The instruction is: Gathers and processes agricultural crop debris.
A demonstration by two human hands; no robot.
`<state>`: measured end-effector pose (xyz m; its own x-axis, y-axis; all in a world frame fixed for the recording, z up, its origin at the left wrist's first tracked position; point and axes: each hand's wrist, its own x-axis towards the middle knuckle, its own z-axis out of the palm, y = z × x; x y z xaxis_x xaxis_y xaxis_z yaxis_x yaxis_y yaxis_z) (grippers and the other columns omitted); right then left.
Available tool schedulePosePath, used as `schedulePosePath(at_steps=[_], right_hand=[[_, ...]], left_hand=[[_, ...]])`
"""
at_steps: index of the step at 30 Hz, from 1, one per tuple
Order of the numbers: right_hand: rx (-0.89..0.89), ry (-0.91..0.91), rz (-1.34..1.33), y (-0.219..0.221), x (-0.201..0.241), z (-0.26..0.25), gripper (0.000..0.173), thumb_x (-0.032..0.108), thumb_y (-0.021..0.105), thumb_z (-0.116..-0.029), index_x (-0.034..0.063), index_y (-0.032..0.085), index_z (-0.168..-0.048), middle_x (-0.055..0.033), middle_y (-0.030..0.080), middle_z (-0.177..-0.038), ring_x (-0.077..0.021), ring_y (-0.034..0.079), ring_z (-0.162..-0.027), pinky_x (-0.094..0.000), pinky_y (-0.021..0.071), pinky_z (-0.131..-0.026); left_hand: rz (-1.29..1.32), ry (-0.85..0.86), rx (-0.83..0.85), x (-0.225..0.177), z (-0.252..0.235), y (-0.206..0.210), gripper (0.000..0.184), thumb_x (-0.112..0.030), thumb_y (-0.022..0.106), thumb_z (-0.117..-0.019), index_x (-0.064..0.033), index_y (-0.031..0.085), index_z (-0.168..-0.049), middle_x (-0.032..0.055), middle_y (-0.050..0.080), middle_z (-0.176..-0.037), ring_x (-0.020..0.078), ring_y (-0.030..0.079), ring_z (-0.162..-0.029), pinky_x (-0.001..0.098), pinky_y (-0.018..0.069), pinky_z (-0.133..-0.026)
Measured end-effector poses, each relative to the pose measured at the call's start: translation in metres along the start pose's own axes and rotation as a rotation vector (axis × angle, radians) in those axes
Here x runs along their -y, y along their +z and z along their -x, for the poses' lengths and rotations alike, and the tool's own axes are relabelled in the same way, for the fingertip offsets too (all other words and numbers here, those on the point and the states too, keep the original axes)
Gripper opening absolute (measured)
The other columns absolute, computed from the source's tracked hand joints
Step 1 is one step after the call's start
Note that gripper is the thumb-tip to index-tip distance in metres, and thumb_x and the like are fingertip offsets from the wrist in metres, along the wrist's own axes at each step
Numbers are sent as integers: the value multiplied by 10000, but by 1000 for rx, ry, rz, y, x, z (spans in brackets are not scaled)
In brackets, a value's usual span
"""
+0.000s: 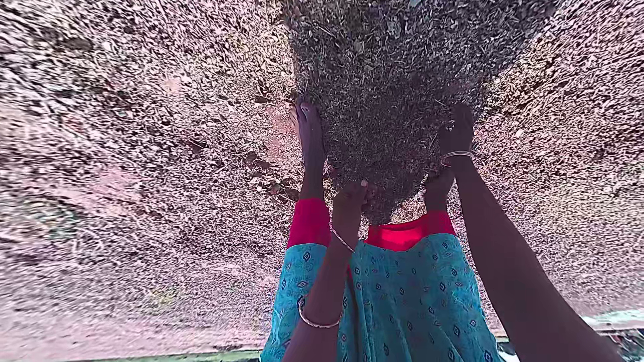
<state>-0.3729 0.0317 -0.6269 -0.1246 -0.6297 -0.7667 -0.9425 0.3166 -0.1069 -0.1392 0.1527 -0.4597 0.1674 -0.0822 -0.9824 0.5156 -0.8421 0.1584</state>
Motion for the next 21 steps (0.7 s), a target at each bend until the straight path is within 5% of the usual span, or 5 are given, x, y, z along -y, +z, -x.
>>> schedulePosePath(at_steps=[4,8,12,15,21], right_hand=[[385,-78,283,27,-2,13,880,260,752,-889,143,294,-1632,-280,91,-1697,-588,127,-1516,-766,220,-1154],[1009,-432,444,52,0,89,473,300,707,-971,70,641,-1379,-228,531,-1490,-447,461,-1396,-643,313,-1155],[441,-111,5,8,-23,69,334,96,599,-1003,-10,659,-1314,-269,634,-1341,-435,586,-1284,-601,429,-1105],[-45,23,-108,-11,-11,-4,477,95,637,-966,23,563,-1432,-230,542,-1481,-371,504,-1398,-519,387,-1163],[261,-315,154,4,156,-49,825,234,773,-848,300,412,-1588,-207,232,-1686,-570,122,-1521,-816,155,-1123]], left_hand=[[20,27,40,2,-1,-3,262,-122,435,-1095,-8,651,-1002,-4,655,-775,61,633,-669,212,554,-667],[15,42,36,-5,2,-2,251,-133,442,-1094,-28,649,-1000,-16,657,-811,51,630,-693,218,558,-687],[3,55,33,-8,2,-2,229,-123,446,-1092,-3,642,-1095,27,672,-930,80,654,-785,252,570,-748],[0,33,16,-7,1,0,209,-100,437,-1090,15,605,-1138,50,671,-970,88,668,-817,258,577,-767],[-70,26,-13,-1,-1,2,215,-82,424,-1091,44,594,-1130,76,651,-956,98,663,-813,260,573,-769]])
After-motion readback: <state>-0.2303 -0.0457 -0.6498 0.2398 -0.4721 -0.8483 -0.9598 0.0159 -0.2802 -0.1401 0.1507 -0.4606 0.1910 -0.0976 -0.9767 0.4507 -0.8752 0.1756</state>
